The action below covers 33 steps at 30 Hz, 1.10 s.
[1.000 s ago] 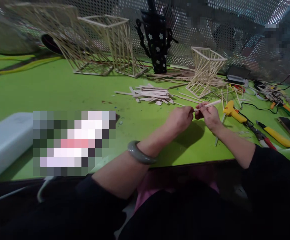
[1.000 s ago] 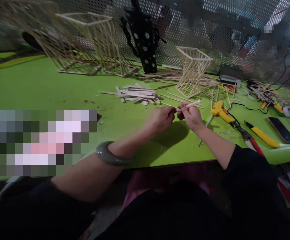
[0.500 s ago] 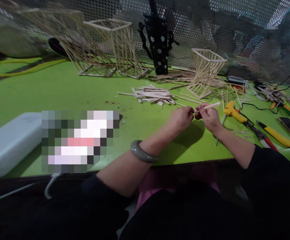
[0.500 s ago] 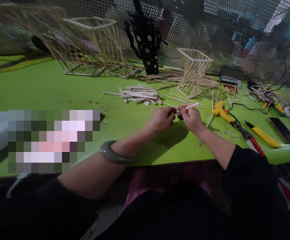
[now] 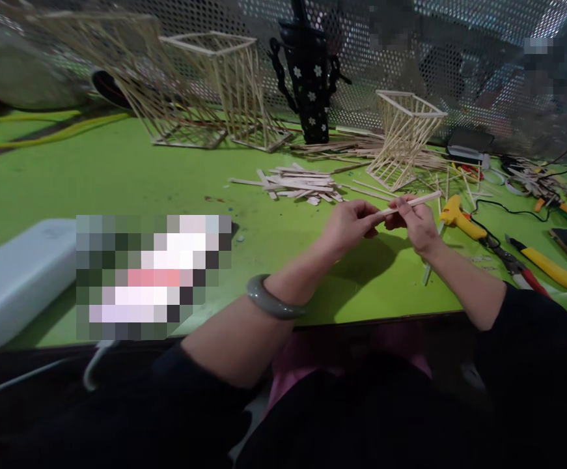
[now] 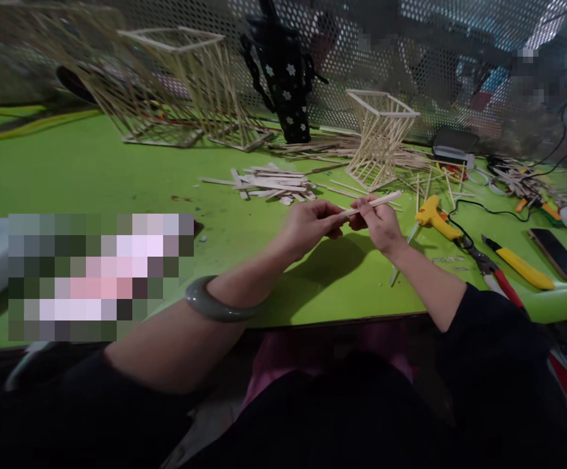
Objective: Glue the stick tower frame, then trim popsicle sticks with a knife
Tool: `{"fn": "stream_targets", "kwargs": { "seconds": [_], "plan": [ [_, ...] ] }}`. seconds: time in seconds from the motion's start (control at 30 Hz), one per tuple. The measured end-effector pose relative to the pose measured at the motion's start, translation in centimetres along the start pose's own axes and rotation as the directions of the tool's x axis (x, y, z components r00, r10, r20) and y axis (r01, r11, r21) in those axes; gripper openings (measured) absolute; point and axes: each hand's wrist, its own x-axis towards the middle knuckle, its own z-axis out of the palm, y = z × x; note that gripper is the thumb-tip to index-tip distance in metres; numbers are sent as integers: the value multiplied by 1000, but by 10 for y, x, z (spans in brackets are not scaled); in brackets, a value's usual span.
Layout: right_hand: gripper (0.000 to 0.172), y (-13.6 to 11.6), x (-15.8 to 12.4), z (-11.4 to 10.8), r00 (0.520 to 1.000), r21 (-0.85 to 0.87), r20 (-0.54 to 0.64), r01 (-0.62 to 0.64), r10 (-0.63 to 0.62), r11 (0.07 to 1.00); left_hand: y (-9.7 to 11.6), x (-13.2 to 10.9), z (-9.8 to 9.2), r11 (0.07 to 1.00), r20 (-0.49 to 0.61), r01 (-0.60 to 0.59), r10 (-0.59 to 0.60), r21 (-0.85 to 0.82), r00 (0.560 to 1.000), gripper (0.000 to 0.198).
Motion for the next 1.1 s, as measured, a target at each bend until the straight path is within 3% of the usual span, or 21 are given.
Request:
{"fn": "stream_targets", "kwargs": {
  "seconds": [0.27,0.4,0.63,0.83,1.0,1.1],
  "plan": [
    [53,0,1,-3,991,-4,131,-27,27,1000,-3,2,-4,997,49,63,-61,-47,997,12],
    [54,1,0,-3,992,-4,120,-40,40,999,-2,2,-2,996,60,86,-84,-30,995,15],
    [54,4,-1,-2,995,27,61,-86,85,996,-5,3,-1,990,96,-5,-8,139,995,11],
    [58,6,0,-1,994,38,52,-101,99,994,-10,4,-2,991,160,-12,-10,134,987,11],
    [58,3,-1,-2,994,15,63,-86,85,996,-4,2,-2,993,210,116,-111,-15,971,13],
    [58,4,-1,-3,994,-19,78,-71,73,997,-2,1,-2,988,199,155,-152,1,968,12]
  ]
}}
